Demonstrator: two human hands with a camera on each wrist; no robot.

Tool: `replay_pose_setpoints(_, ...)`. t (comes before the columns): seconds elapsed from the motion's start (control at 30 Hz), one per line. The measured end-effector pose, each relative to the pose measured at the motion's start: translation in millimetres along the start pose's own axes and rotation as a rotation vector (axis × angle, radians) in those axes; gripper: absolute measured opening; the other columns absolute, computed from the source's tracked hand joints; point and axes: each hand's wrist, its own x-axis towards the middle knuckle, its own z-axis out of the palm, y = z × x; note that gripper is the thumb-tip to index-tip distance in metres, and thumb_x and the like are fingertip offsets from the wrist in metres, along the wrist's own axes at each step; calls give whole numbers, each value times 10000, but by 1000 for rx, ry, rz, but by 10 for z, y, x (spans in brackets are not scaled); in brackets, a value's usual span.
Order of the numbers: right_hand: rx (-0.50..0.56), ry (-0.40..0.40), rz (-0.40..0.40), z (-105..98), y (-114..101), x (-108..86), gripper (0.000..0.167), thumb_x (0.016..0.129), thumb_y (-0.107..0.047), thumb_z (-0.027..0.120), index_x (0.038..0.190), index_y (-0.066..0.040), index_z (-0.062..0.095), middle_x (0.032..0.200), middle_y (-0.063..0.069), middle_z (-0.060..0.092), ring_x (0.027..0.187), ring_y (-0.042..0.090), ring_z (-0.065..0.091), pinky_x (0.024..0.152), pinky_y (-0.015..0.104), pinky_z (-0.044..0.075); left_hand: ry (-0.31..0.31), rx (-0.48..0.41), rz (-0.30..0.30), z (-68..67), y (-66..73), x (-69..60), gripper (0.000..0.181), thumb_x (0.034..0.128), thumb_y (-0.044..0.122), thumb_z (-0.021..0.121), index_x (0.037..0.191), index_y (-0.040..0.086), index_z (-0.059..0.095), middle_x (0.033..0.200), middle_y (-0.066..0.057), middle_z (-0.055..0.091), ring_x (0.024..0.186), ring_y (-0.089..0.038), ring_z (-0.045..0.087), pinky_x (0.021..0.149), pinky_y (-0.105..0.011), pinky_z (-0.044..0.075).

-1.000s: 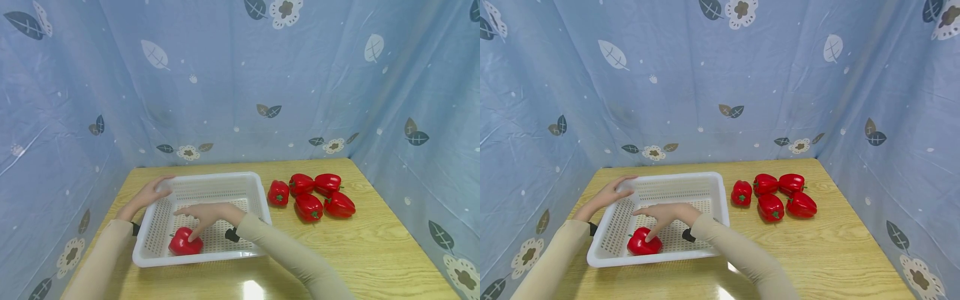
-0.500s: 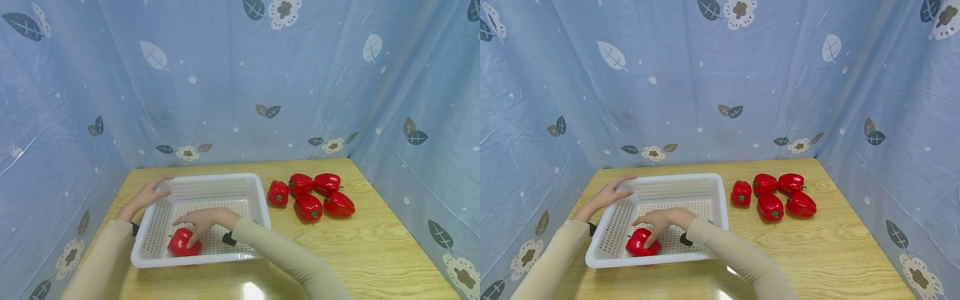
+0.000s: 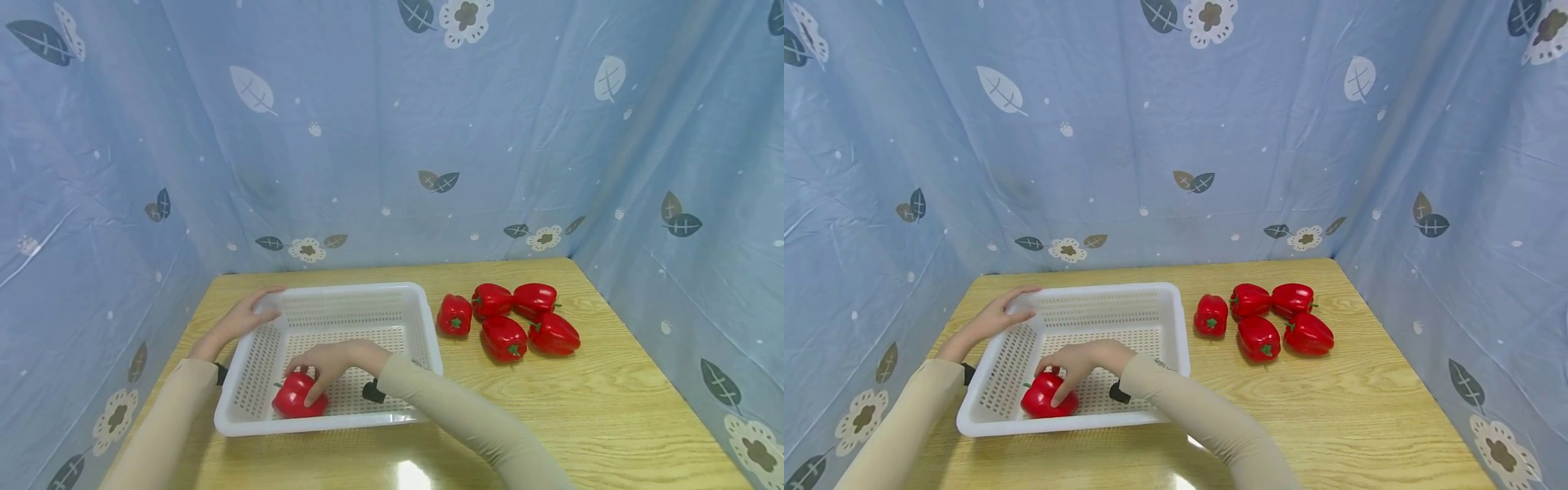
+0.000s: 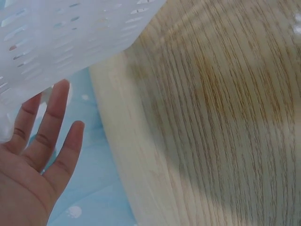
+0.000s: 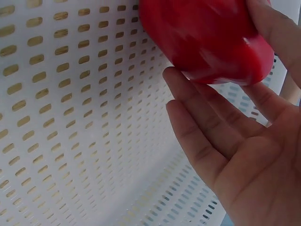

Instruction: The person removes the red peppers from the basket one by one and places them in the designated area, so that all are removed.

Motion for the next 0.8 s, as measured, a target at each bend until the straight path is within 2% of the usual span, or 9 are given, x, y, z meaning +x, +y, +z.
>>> replay_pose_setpoints(0.23,3,8,11,-14,-9,-21,603,778,-284,752,1304,-213,467,1172,-70,554,947,26,541,770,129,470,5,13,-10,2,22,-12,553,899,256,610,1401,249,381,1235,-242,501,808,-299,665,561,-377,579)
replay_pose_setpoints(0.37,23,36,20,-49,-7,-49,584,774,-263,757,1282,-219,474,1168,-86,545,959,17,530,753,127,479,3,5,-13,2,14,-8,558,899,255,610,1406,230,377,1251,-243,488,819,-323,662,562,-383,579)
replay_pose_setpoints(0.57,34,83,3,-141,6,-124,566,773,-240,760,1267,-210,486,1163,-81,554,967,25,546,733,114,487,-2,-20,-24,12,37,-18,570,897,252,613,1411,223,369,1260,-253,479,775,-288,670,549,-398,576)
replay_pose_setpoints(0.8,76,122,-13,-243,67,-235,573,775,-252,757,1275,-207,480,1188,-74,548,1004,47,546,762,134,495,-8,-47,-28,14,43,-14,596,893,241,619,1424,195,350,1262,-275,469,757,-305,674,538,-418,572)
